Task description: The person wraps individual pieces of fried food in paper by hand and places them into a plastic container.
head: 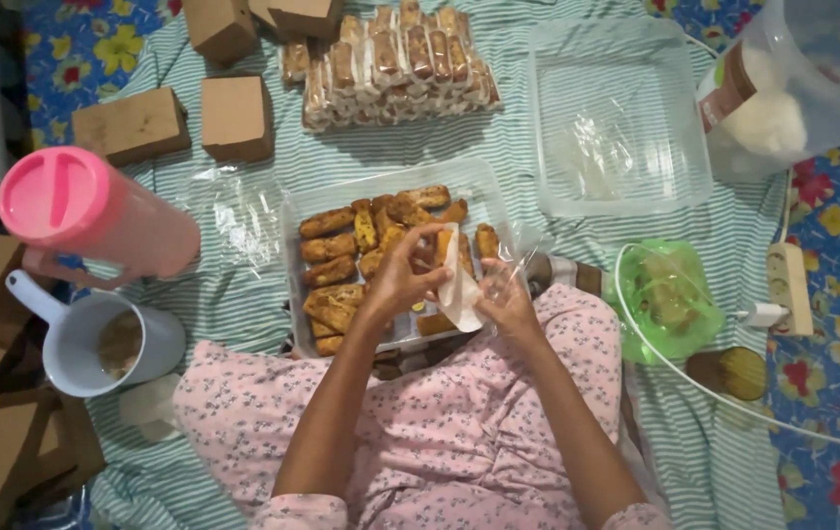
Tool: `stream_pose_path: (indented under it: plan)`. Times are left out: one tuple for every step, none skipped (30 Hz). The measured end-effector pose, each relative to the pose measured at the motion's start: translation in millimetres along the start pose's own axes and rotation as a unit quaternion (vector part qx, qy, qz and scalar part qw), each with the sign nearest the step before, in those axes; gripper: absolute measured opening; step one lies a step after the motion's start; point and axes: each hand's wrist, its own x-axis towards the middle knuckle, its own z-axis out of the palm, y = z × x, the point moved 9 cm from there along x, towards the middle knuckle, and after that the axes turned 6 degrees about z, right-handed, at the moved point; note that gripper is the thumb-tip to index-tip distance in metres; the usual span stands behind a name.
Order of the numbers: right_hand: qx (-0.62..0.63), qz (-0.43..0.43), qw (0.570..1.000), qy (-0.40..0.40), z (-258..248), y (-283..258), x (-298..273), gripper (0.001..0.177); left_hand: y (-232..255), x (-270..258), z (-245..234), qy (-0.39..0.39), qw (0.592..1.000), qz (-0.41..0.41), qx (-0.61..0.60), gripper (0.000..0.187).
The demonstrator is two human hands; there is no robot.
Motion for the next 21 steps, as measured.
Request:
stream_pose_path:
  plan:
    - [-0.002,0.001,1.000,-0.002,2.7,-4.9,-2.3,0.078,1.2,-4.9,-5.3,0.003,1.000,0.000,-0.002,0.071]
    - [-0.047,0.000,0.999,0.004,4.5,-10.0,-4.6,0.078,1.4,-10.0,-13.3,0.021,1.000,-0.004,0.003,0.071]
    - [-0.092,-0.001,0.996,0.012,6.4,-15.4,-7.0,0.078,1.8,-14.9,-21.3,0.038,0.999,-0.009,0.007,0.072]
    - [-0.094,-0.001,0.996,0.010,3.6,-10.4,-1.0,0.078,1.2,-16.7,-26.3,0.040,0.999,-0.008,0.005,0.072]
    - [-0.090,0.000,0.996,0.020,-1.4,-5.1,4.8,0.080,1.9,-18.6,-32.8,0.051,0.999,0.000,0.016,0.072]
    - [-0.086,0.001,0.996,0.029,-6.7,0.1,10.7,0.083,2.6,-20.3,-39.1,0.061,0.998,0.008,0.026,0.072]
    - [-0.087,0.001,0.996,0.028,12.4,-30.9,-8.4,0.083,7.4,-26.3,-41.5,0.063,0.998,0.008,0.024,0.072]
    - [-0.055,0.022,0.997,0.050,26.4,-58.5,-27.6,0.070,13.3,-32.2,-43.9,0.063,0.997,0.013,0.046,0.072]
    - [-0.023,0.043,0.996,0.072,40.4,-85.1,-47.7,0.058,18.7,-38.5,-45.8,0.063,0.996,0.017,0.068,0.072]
    - [-0.025,0.043,0.996,0.071,31.6,-70.5,-37.8,0.058,13.0,-41.1,-47.9,0.064,0.996,0.017,0.066,0.072]
    - [0.068,0.045,0.995,0.058,23.9,-54.9,-27.9,0.049,8.7,-43.2,-49.4,0.064,0.996,0.024,0.059,0.072]
    - [0.160,0.047,0.985,0.044,15.9,-39.8,-18.0,0.040,4.6,-45.2,-50.5,0.063,0.996,0.031,0.052,0.073]
    - [0.159,0.046,0.985,0.044,5.8,-26.8,-8.9,0.040,5.2,-48.9,-48.8,0.063,0.996,0.031,0.051,0.073]
    - [0.201,0.049,0.978,0.029,-2.3,-13.5,0.4,0.037,7.8,-51.9,-42.5,0.039,0.996,0.043,0.061,0.074]
    - [0.243,0.052,0.968,0.015,-10.6,-0.2,9.3,0.034,10.1,-55.2,-36.0,0.014,0.996,0.054,0.070,0.075]
    - [0.242,0.052,0.969,0.016,-11.8,1.2,9.7,0.034,18.4,-63.9,-30.2,0.014,0.996,0.054,0.068,0.075]
    - [0.273,0.057,0.960,0.004,-10.7,3.3,10.2,0.034,28.1,-72.6,-19.5,-0.014,0.995,0.063,0.073,0.074]
    - [0.304,0.062,0.951,-0.007,-9.7,5.2,10.4,0.034,37.8,-81.9,-8.7,-0.041,0.994,0.072,0.077,0.073]
    - [0.304,0.062,0.951,-0.007,-10.0,8.1,11.0,0.034,37.7,-87.1,-4.0,-0.041,0.994,0.072,0.077,0.073]
    - [0.316,0.069,0.946,-0.021,-7.7,11.3,11.3,0.035,41.6,-93.0,4.4,-0.059,0.989,0.096,0.099,0.071]
    - [0.329,0.076,0.941,-0.035,-5.0,14.7,11.7,0.036,45.4,-99.3,12.7,-0.076,0.982,0.120,0.122,0.069]
